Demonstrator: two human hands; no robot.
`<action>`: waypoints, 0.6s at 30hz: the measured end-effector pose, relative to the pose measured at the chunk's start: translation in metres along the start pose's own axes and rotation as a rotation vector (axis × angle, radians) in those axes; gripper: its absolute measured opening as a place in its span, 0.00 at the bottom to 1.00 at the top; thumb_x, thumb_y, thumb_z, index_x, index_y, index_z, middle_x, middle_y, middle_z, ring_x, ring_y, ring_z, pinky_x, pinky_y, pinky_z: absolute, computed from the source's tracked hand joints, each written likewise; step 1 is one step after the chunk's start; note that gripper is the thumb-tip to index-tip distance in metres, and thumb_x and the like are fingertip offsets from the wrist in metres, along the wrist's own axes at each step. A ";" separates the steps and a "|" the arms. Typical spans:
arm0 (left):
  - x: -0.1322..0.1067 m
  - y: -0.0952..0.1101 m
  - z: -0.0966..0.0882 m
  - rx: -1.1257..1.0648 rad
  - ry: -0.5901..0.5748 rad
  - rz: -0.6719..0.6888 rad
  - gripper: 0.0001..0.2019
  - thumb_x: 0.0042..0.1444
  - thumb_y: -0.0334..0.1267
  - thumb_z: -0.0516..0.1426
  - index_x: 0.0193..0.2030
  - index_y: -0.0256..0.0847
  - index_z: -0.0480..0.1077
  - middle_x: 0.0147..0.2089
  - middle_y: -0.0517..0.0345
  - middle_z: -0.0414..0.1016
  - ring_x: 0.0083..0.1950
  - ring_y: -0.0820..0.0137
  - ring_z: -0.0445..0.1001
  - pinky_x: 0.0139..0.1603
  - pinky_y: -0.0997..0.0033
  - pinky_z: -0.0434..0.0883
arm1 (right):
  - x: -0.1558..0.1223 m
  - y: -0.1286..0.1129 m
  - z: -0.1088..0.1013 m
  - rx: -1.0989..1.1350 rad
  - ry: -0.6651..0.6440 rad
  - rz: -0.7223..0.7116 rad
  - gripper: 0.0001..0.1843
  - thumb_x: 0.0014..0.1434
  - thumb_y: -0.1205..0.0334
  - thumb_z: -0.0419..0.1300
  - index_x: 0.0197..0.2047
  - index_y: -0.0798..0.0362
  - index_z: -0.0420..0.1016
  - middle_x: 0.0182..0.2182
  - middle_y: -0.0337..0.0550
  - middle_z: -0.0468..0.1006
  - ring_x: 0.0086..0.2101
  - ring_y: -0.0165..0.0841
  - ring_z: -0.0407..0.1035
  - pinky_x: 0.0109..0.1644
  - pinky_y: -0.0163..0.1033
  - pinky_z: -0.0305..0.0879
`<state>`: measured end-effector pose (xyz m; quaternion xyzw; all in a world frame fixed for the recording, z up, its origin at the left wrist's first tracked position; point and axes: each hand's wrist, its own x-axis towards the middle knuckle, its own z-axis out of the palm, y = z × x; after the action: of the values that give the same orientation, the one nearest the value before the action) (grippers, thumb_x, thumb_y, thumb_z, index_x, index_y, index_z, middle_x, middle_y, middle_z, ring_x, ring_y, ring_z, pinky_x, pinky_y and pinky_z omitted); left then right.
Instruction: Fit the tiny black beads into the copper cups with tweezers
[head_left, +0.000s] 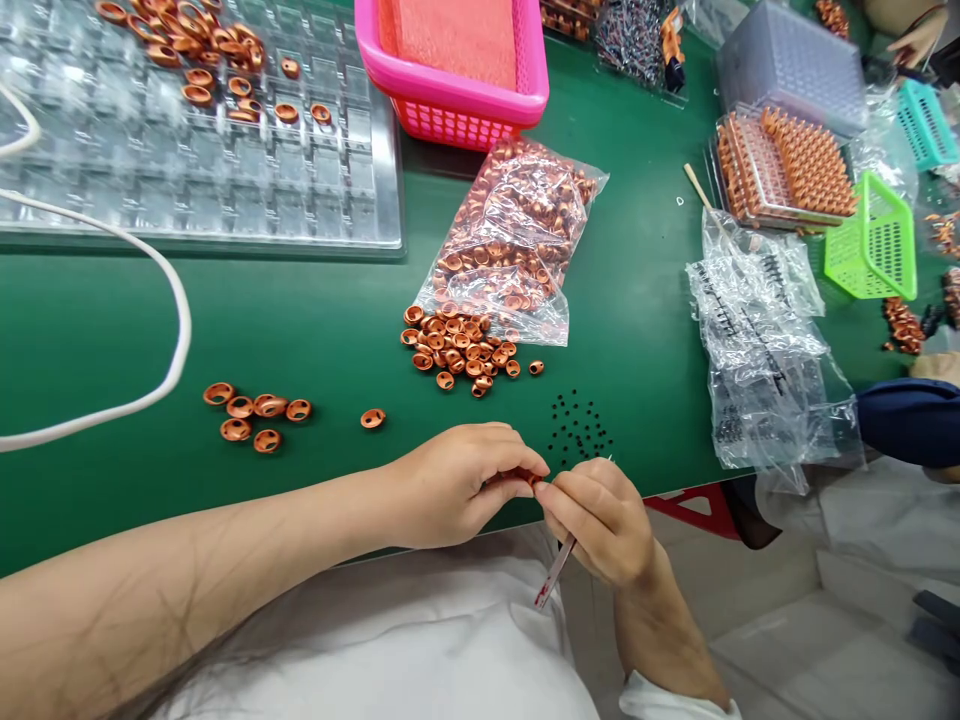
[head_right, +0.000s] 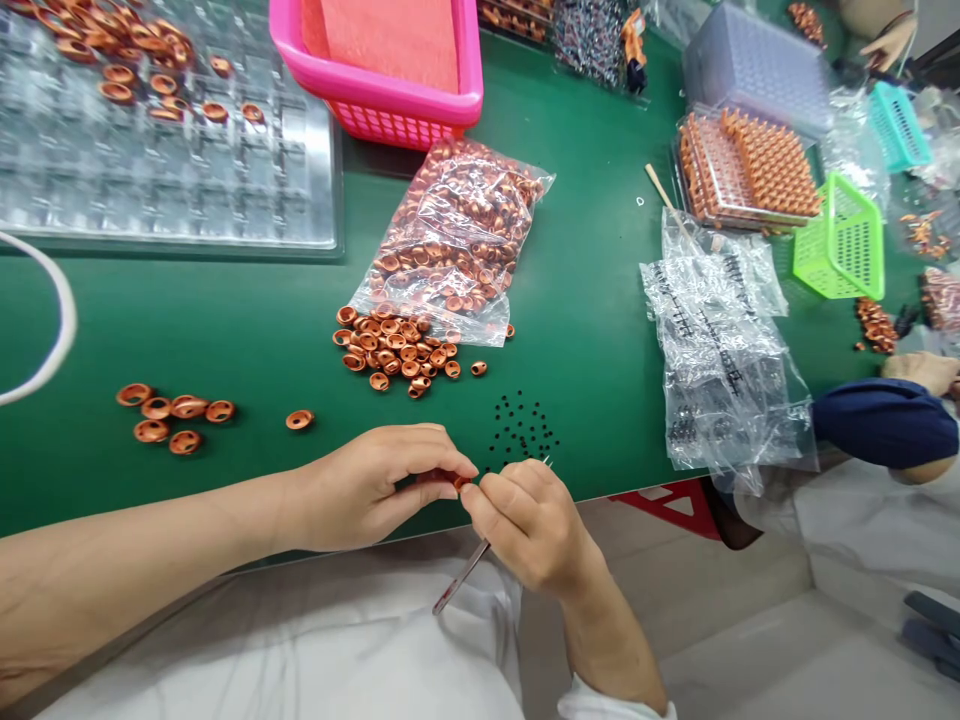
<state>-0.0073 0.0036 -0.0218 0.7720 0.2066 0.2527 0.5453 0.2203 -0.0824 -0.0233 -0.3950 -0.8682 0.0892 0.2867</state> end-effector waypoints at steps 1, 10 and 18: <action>0.000 0.002 -0.001 0.003 -0.013 -0.006 0.07 0.68 0.29 0.55 0.47 0.36 0.76 0.37 0.53 0.81 0.38 0.68 0.76 0.40 0.73 0.72 | -0.001 0.001 0.000 0.001 -0.010 -0.018 0.16 0.66 0.73 0.59 0.56 0.57 0.76 0.38 0.47 0.80 0.36 0.35 0.72 0.35 0.43 0.68; -0.001 0.005 -0.003 -0.002 -0.059 -0.036 0.09 0.68 0.29 0.54 0.47 0.37 0.75 0.39 0.52 0.81 0.39 0.69 0.77 0.41 0.73 0.73 | -0.003 0.002 -0.002 -0.027 -0.048 -0.093 0.16 0.67 0.74 0.56 0.56 0.56 0.76 0.39 0.48 0.81 0.37 0.36 0.74 0.35 0.43 0.69; -0.001 0.003 0.000 -0.019 -0.044 -0.045 0.09 0.68 0.29 0.54 0.46 0.38 0.75 0.39 0.52 0.81 0.39 0.68 0.77 0.41 0.73 0.74 | 0.008 0.000 -0.006 0.017 -0.037 -0.133 0.16 0.63 0.76 0.58 0.54 0.65 0.76 0.39 0.53 0.80 0.36 0.38 0.73 0.33 0.43 0.69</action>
<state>-0.0085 0.0019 -0.0188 0.7673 0.2097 0.2254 0.5625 0.2195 -0.0767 -0.0149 -0.3321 -0.8969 0.0846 0.2795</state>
